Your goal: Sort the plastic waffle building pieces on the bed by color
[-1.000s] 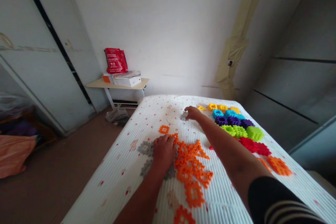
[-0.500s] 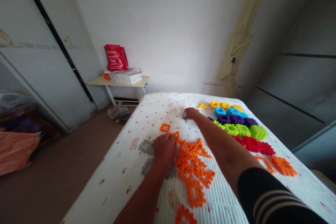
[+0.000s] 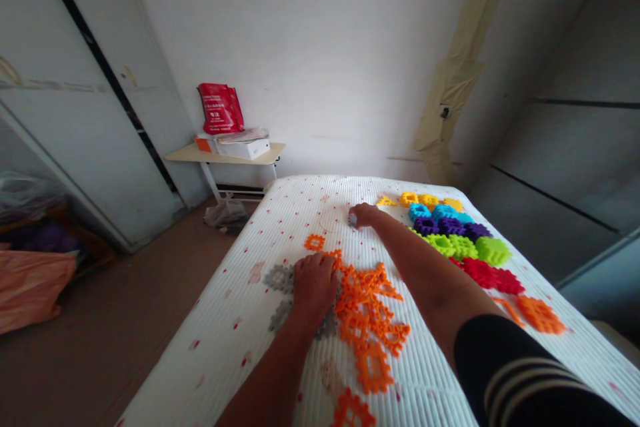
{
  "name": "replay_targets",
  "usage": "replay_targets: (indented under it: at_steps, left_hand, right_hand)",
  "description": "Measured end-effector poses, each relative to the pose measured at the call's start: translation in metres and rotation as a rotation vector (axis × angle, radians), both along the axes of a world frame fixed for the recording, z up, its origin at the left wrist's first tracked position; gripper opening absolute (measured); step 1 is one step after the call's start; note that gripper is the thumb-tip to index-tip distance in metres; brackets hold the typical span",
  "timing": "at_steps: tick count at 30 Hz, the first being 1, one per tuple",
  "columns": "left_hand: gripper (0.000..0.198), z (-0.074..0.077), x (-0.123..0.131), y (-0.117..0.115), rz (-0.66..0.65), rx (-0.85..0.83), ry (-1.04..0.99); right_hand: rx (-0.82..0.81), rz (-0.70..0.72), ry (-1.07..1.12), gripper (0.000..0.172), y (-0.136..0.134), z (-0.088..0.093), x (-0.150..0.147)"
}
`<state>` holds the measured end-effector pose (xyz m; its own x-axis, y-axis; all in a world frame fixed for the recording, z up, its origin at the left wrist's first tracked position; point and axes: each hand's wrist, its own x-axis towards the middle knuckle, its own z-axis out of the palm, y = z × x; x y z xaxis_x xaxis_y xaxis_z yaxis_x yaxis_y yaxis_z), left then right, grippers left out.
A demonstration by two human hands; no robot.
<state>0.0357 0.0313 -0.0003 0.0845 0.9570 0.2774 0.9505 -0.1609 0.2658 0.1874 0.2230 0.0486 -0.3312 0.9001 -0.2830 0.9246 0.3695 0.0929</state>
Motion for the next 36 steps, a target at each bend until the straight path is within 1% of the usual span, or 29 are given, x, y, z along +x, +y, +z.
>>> replay_targets:
  at_steps: [3,5,7,9,12,13,14,16,18,21,24,28,30,33,36]
  left_hand:
    - [0.020,0.001,0.000,-0.001,0.003,-0.004,0.004]
    - [0.021,0.002,0.000,-0.001,0.002,-0.002,0.008]
    - [0.022,0.003,-0.001,-0.002,-0.007,0.004,0.016]
    - [0.022,0.003,-0.002,-0.002,-0.015,0.007,0.021]
    - [0.023,0.003,-0.003,-0.001,-0.024,0.012,0.020]
    - [0.023,0.003,-0.003,-0.001,-0.022,0.013,0.019]
    - [0.023,0.004,-0.003,-0.001,-0.020,0.014,0.019]
    - [0.023,0.004,-0.003,-0.001,-0.011,0.022,0.021]
    - [0.024,0.006,-0.002,-0.001,-0.004,0.033,0.021]
    - [0.027,0.008,-0.002,-0.001,0.021,0.051,0.017]
    - [0.027,0.009,-0.004,-0.001,0.046,0.106,-0.005]
    - [0.028,0.007,-0.008,0.001,0.062,0.164,-0.087]
    - [0.028,0.004,-0.011,0.004,0.078,0.179,-0.148]
    - [0.026,-0.003,-0.015,0.007,0.109,0.176,-0.282]
    - [0.025,-0.007,-0.017,0.009,0.117,0.168,-0.402]
  right_hand:
    - [0.014,0.009,-0.008,0.063,-0.004,0.003,-0.002]
    - [0.043,0.025,-0.004,0.063,-0.009,0.008,-0.004]
    - [0.099,0.052,0.015,0.063,-0.018,0.016,-0.006]
    - [0.170,0.091,0.053,0.063,-0.035,0.025,-0.007]
    - [0.290,0.211,0.194,0.059,-0.075,0.034,-0.001]
    - [0.320,0.253,0.251,0.055,-0.092,0.035,0.004]
    - [0.340,0.254,0.286,0.050,-0.111,0.034,0.011]
    - [0.319,0.200,0.284,0.037,-0.147,0.029,0.025]
    - [0.280,0.142,0.248,0.029,-0.178,0.020,0.039]
    - [0.268,0.058,0.222,0.023,-0.208,0.002,0.054]
    - [0.267,0.017,0.234,0.020,-0.218,-0.017,0.058]
    - [0.283,0.035,0.289,0.022,-0.218,-0.035,0.056]
    - [0.296,0.072,0.329,0.022,-0.217,-0.040,0.055]
    - [0.325,0.175,0.408,0.018,-0.217,-0.044,0.053]
    - [0.355,0.250,0.450,0.020,-0.219,-0.048,0.051]
